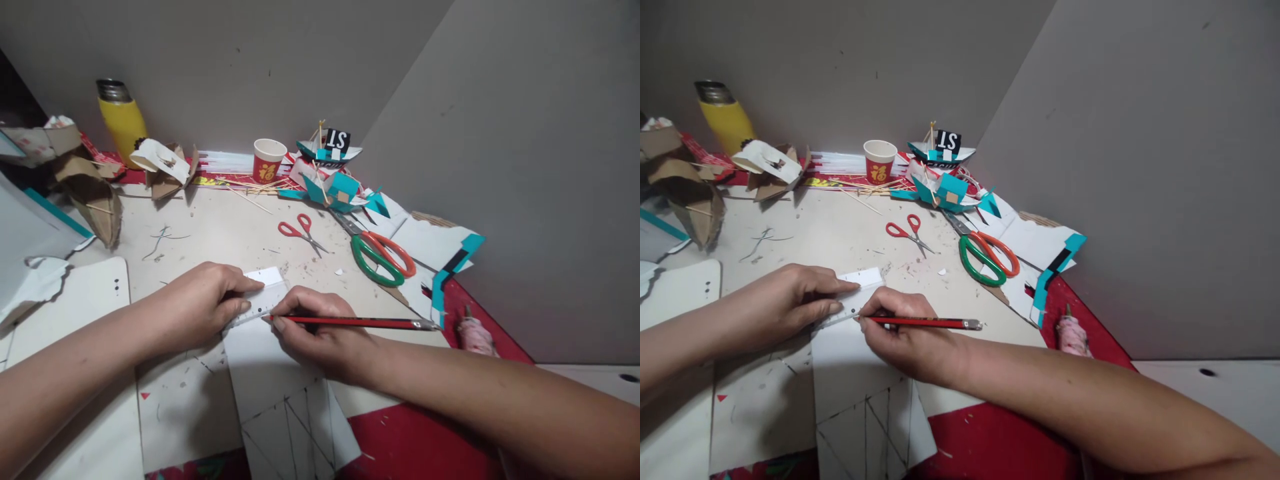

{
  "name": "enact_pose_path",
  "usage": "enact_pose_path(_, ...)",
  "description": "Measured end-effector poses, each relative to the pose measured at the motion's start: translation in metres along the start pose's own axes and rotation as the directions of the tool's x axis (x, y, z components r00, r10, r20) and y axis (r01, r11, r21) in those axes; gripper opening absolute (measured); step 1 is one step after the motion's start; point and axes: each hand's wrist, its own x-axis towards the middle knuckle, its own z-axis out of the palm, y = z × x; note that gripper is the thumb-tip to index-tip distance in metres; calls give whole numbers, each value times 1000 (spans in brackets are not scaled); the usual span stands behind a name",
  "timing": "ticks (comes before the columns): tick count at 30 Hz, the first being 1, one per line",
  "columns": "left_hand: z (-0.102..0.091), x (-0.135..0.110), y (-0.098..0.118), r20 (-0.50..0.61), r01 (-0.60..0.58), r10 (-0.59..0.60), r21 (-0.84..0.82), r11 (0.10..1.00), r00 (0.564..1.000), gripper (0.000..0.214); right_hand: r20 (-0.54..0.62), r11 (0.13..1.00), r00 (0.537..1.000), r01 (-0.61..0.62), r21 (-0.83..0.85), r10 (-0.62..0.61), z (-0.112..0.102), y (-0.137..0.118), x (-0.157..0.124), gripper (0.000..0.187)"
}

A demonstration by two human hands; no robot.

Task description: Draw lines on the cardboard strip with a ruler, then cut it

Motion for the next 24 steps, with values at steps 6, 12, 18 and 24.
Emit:
enact_pose_path(6, -2, -1, 2, 24, 38, -38, 5, 999, 999, 44, 3, 999, 999, 35, -25, -35, 1, 1, 1, 9)
enact_pose_path(12, -2, 0, -1, 18, 41, -40, -23, 999, 999, 42, -14, 996, 997, 79, -46, -80, 1, 3, 1, 9)
enact_pose_path(18, -2, 1, 1, 22, 58, -58, -11, 998, 998, 42, -14, 993, 996, 86, -76, -87, 1, 5, 1, 9)
enact_pose_path(24, -2, 1, 1, 16, 49, -49, -25, 998, 999, 40, -18, 991, 993, 114, -74, -115, 2, 3, 1, 12)
